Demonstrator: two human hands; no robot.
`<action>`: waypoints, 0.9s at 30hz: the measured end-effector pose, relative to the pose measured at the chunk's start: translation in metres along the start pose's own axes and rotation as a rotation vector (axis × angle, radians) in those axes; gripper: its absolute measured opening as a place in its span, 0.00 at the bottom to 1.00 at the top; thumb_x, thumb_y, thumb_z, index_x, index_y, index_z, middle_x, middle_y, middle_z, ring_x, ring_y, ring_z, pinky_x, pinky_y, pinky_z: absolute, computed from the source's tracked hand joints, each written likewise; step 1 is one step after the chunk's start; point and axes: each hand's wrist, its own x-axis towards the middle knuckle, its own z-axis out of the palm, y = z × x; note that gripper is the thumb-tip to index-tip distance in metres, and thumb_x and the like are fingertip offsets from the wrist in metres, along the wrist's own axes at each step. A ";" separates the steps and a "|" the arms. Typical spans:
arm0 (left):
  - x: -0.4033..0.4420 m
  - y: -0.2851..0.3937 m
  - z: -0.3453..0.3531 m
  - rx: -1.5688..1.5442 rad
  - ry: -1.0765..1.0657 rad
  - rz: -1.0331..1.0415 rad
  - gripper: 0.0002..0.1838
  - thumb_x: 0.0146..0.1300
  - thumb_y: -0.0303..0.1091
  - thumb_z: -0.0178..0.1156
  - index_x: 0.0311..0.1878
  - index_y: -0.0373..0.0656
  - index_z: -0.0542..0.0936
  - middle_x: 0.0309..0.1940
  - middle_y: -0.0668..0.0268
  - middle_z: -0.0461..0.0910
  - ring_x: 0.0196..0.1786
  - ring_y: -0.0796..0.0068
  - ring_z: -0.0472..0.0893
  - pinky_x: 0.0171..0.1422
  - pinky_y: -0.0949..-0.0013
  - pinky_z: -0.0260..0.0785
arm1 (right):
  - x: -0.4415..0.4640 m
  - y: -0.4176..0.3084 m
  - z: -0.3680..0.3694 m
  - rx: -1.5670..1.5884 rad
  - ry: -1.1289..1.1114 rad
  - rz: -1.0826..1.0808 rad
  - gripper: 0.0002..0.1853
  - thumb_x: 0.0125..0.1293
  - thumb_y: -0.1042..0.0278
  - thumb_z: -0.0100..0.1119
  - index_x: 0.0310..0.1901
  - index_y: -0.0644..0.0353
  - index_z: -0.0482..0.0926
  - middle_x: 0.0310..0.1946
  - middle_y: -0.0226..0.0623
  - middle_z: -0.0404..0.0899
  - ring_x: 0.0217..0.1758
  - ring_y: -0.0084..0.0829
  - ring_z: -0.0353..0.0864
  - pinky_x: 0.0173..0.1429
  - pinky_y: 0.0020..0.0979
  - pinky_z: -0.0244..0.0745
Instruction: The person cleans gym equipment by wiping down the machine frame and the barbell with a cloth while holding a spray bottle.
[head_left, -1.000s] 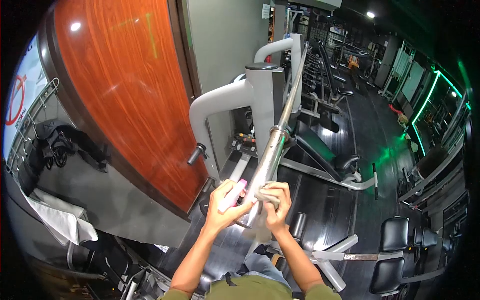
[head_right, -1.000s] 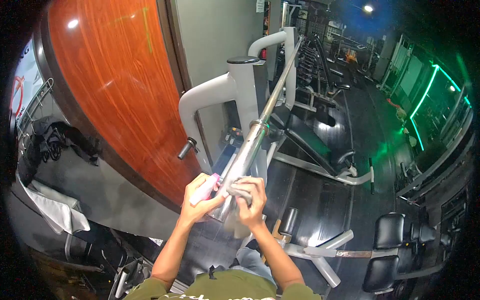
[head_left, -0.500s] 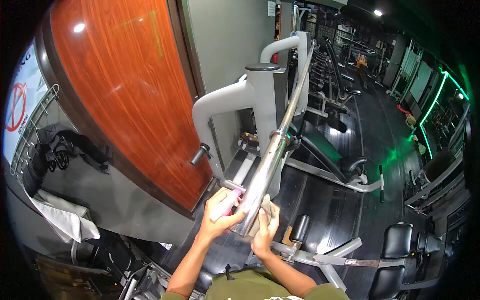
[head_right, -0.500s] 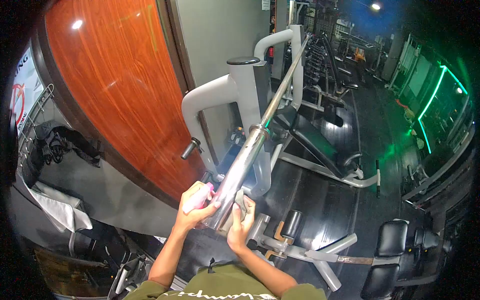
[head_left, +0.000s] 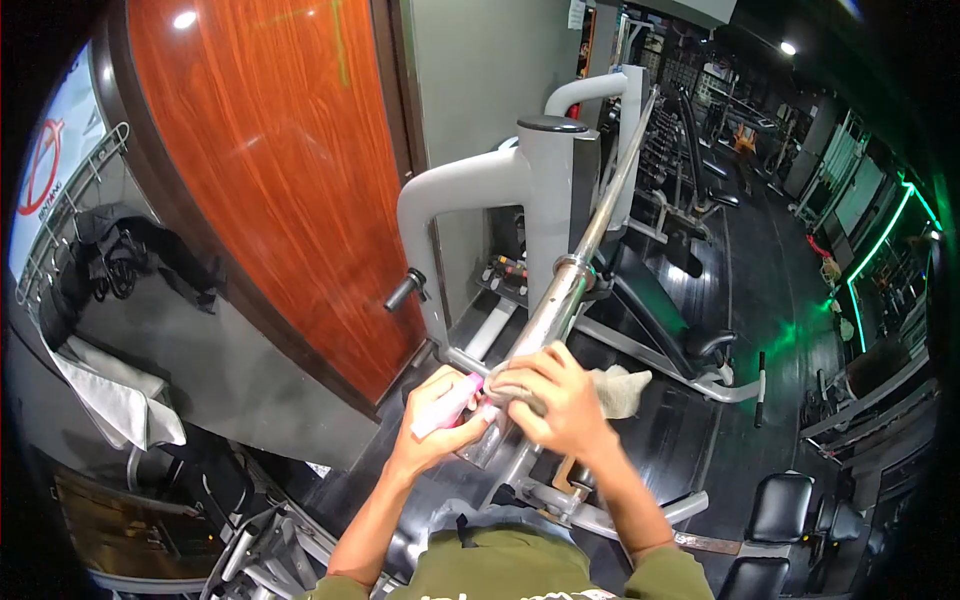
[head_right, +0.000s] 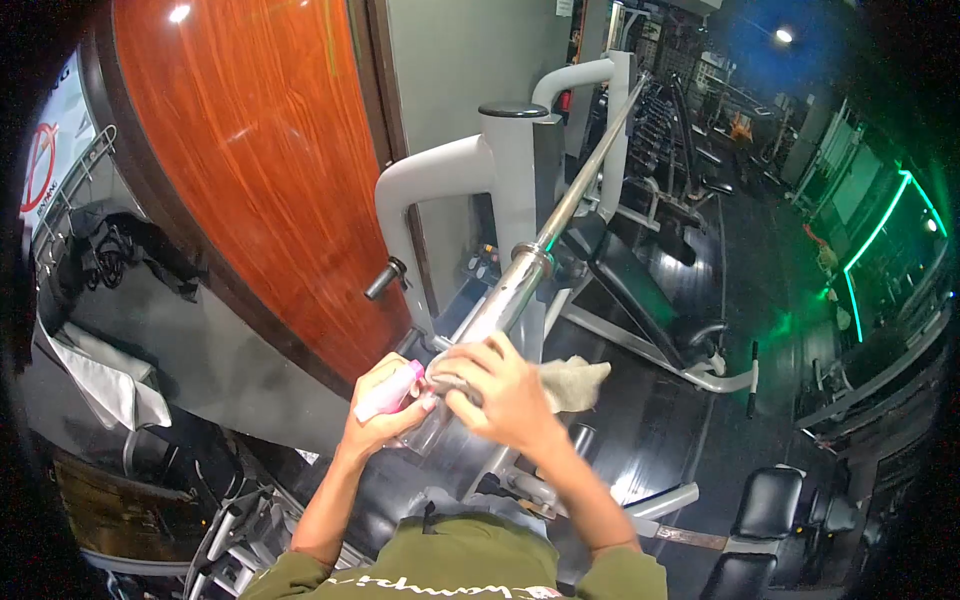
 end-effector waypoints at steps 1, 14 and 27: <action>0.000 0.000 0.001 -0.010 0.009 0.022 0.13 0.53 0.29 0.74 0.32 0.38 0.77 0.36 0.63 0.78 0.40 0.71 0.76 0.47 0.70 0.68 | 0.010 0.006 -0.010 -0.044 -0.074 -0.010 0.11 0.55 0.65 0.63 0.40 0.52 0.86 0.42 0.32 0.83 0.46 0.41 0.79 0.53 0.40 0.80; -0.007 0.005 0.004 -0.008 0.118 -0.037 0.14 0.53 0.31 0.75 0.32 0.37 0.78 0.32 0.65 0.75 0.36 0.73 0.73 0.43 0.70 0.66 | 0.107 0.022 0.005 -0.265 -0.969 -0.068 0.18 0.54 0.55 0.56 0.32 0.61 0.88 0.30 0.51 0.85 0.38 0.52 0.86 0.48 0.48 0.81; -0.047 -0.004 -0.025 0.060 0.248 -0.130 0.10 0.56 0.31 0.73 0.33 0.36 0.81 0.28 0.65 0.76 0.32 0.75 0.75 0.38 0.70 0.66 | 0.071 0.027 -0.005 -0.105 -0.574 -0.183 0.13 0.56 0.60 0.54 0.34 0.56 0.87 0.34 0.36 0.84 0.43 0.40 0.79 0.50 0.42 0.79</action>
